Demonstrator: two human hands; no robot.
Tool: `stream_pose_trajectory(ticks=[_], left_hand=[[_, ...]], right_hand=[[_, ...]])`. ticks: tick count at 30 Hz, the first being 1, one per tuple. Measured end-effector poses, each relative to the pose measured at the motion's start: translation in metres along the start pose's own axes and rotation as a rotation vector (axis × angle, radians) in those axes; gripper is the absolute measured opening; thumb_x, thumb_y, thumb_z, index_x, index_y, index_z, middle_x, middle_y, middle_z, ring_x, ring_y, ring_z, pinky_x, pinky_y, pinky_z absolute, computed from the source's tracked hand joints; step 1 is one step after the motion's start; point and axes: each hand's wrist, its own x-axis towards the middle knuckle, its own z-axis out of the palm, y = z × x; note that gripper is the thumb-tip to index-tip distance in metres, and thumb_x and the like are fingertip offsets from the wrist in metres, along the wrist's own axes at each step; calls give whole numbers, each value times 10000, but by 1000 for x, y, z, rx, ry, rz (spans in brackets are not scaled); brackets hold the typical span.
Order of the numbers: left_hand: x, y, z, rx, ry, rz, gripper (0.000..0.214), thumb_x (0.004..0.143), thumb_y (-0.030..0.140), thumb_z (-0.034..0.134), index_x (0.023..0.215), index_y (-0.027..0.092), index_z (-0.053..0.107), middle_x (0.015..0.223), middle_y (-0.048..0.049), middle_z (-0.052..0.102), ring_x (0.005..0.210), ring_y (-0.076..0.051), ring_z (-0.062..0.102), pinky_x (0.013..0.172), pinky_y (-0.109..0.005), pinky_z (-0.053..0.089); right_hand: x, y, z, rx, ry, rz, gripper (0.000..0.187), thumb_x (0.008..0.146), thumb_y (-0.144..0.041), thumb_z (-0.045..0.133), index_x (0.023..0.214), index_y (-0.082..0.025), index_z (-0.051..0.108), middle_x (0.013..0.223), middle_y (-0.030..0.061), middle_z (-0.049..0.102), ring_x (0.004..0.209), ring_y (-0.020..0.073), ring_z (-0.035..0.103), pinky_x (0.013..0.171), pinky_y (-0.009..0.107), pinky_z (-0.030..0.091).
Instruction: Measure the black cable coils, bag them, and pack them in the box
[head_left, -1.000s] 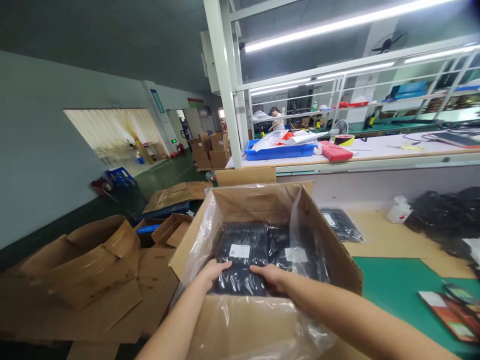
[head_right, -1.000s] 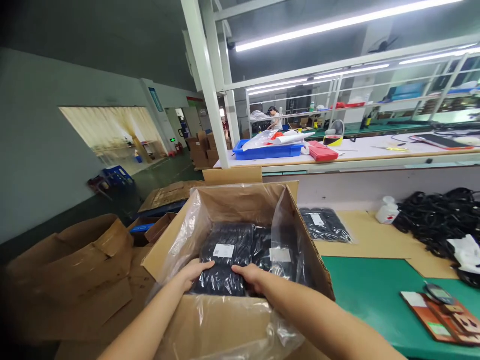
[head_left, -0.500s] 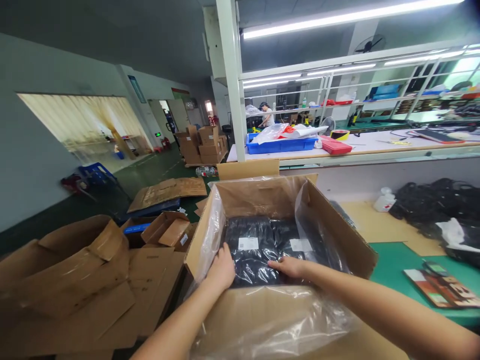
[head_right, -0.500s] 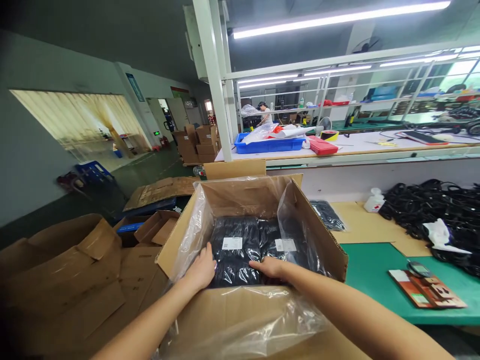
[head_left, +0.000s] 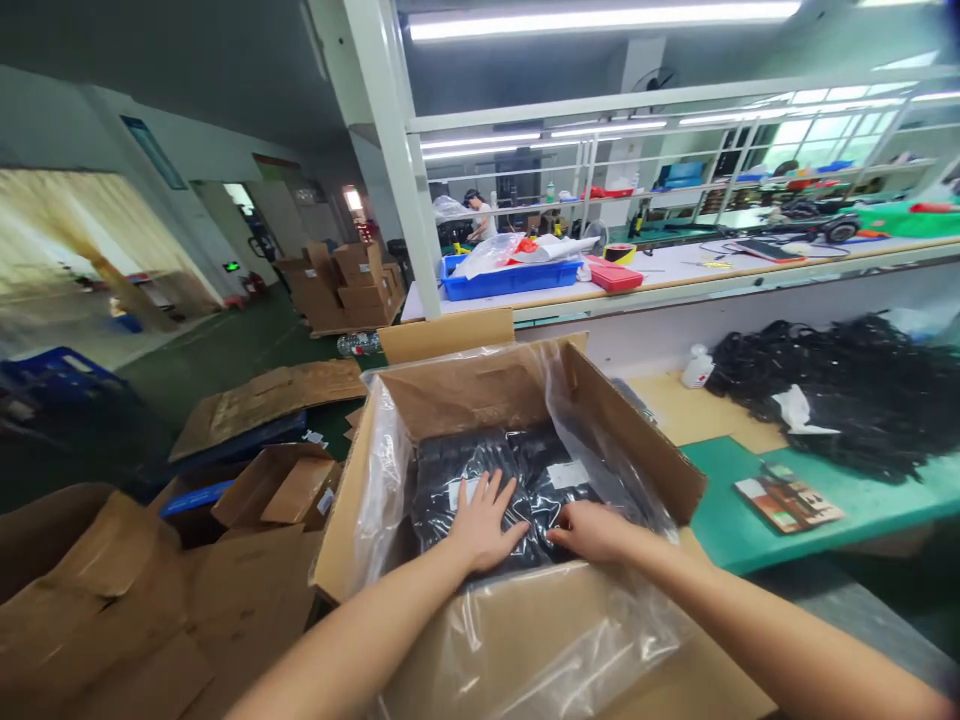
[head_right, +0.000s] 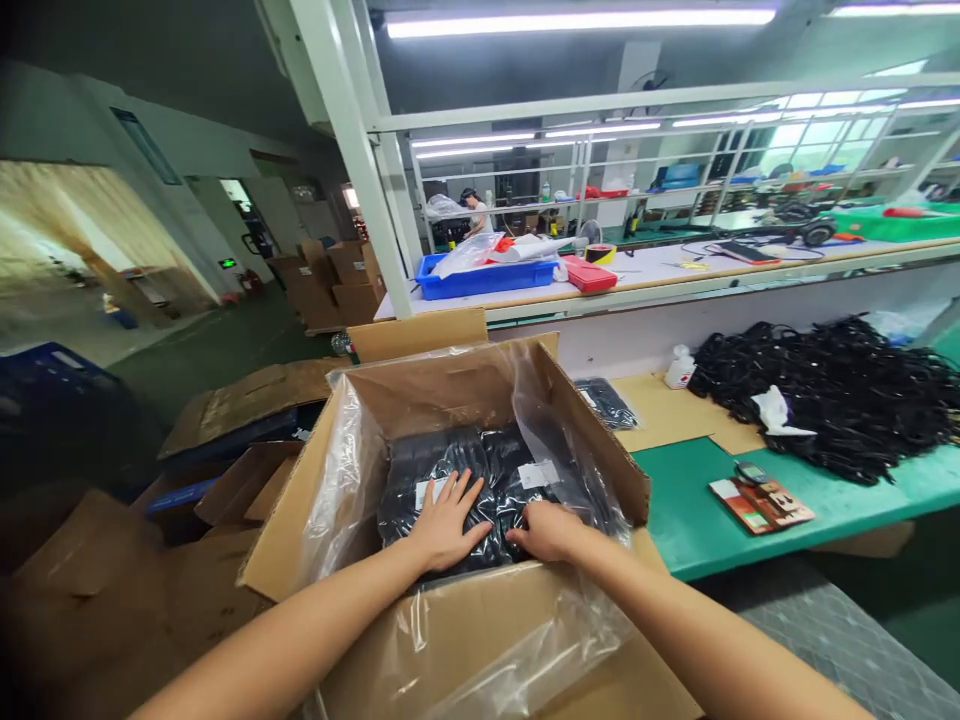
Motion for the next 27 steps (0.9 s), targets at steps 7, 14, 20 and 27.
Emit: stream_pose_trajectory(ticks=[7,14,20,27], left_hand=[[57,-7,-8,103,139,-139,716,923,584,287,1523,195,243,1607,-139,166,1477,-365,70,1120,-654,-24],[60,-21,14,160,144,-173,737,904,614,267,1497,180,316,1604,-138,176,1467,-376,126,1088,-709,20],[58,-16,5,213,142,-171,735,908,604,256,1489,161,331,1596,-131,207,1464,-362,156,1097,-682,88],[70,-25,12,337,130,-216,664,910,504,266,1495,193,316,1596,-81,192,1470,-310,176,1119,-629,124]], right_hand=[[-38,3,-8,-110,243,119,291,919,-379,532,1002,-141,678,1046,195,723,989,338,676,822,380,455],[-85,-3,-8,-241,273,144,361,938,-391,499,978,-94,700,1022,229,717,998,374,654,885,441,403],[-124,14,-34,-327,301,135,338,866,-399,617,898,-79,723,879,249,723,883,390,651,855,480,371],[-166,71,-106,-137,357,-53,385,867,-516,586,982,-173,721,819,145,736,830,323,650,762,379,409]])
